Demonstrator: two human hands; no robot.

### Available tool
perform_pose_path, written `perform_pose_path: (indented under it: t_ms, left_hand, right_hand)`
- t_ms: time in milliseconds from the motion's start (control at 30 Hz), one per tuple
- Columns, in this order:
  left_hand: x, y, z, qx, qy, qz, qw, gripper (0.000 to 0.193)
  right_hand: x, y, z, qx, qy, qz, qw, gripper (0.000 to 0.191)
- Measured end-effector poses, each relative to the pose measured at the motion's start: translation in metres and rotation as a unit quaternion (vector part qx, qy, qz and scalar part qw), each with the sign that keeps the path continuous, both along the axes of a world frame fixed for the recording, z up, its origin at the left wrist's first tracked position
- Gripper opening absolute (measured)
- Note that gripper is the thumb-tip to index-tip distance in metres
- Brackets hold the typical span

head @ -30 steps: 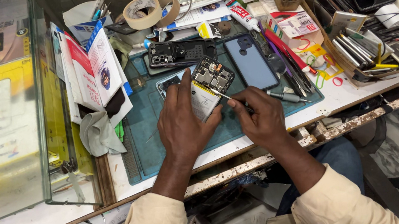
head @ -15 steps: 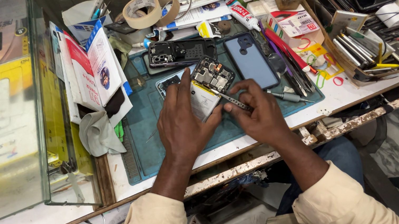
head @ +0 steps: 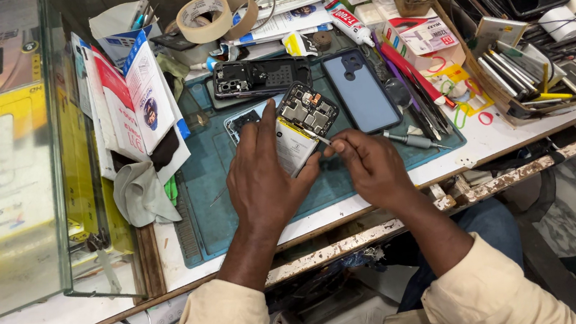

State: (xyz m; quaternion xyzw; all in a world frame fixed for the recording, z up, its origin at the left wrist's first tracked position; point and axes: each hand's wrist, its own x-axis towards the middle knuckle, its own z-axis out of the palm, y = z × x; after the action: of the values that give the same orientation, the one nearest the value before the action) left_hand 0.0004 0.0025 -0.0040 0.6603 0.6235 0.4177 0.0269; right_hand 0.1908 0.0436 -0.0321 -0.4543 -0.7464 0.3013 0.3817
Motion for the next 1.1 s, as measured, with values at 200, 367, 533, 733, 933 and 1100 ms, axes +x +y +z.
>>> perform_pose_path:
  t_ms: [200, 367, 533, 733, 933, 1100]
  left_hand:
    - [0.001, 0.0, 0.0, -0.007, -0.011, 0.009, 1.0, 0.099]
    - [-0.001, 0.0, -0.001, -0.002, -0.015, 0.003, 1.0, 0.1]
    - [-0.001, 0.0, -0.001, 0.012, -0.004, -0.002, 1.0, 0.101]
    - [0.0, 0.0, -0.001, 0.002, -0.002, -0.003, 1.0, 0.101]
    - [-0.001, 0.0, 0.0, -0.005, -0.015, 0.002, 1.0, 0.101]
    - [-0.001, 0.001, 0.001, -0.019, -0.018, 0.004, 1.0, 0.101]
  right_hand:
    - [0.0, 0.001, 0.003, -0.044, 0.076, 0.062, 0.994, 0.023]
    - [-0.004, -0.008, 0.011, 0.02, 0.006, -0.026, 0.999, 0.021]
    - [-0.006, -0.013, 0.008, 0.224, -0.023, -0.036, 0.974, 0.012]
    - [0.0, 0.0, 0.001, -0.003, -0.038, -0.021, 0.999, 0.027]
    - [-0.002, -0.002, 0.006, -0.011, 0.038, 0.006, 0.999, 0.024]
    - [-0.004, -0.01, 0.015, 0.11, 0.026, -0.018, 0.993, 0.018]
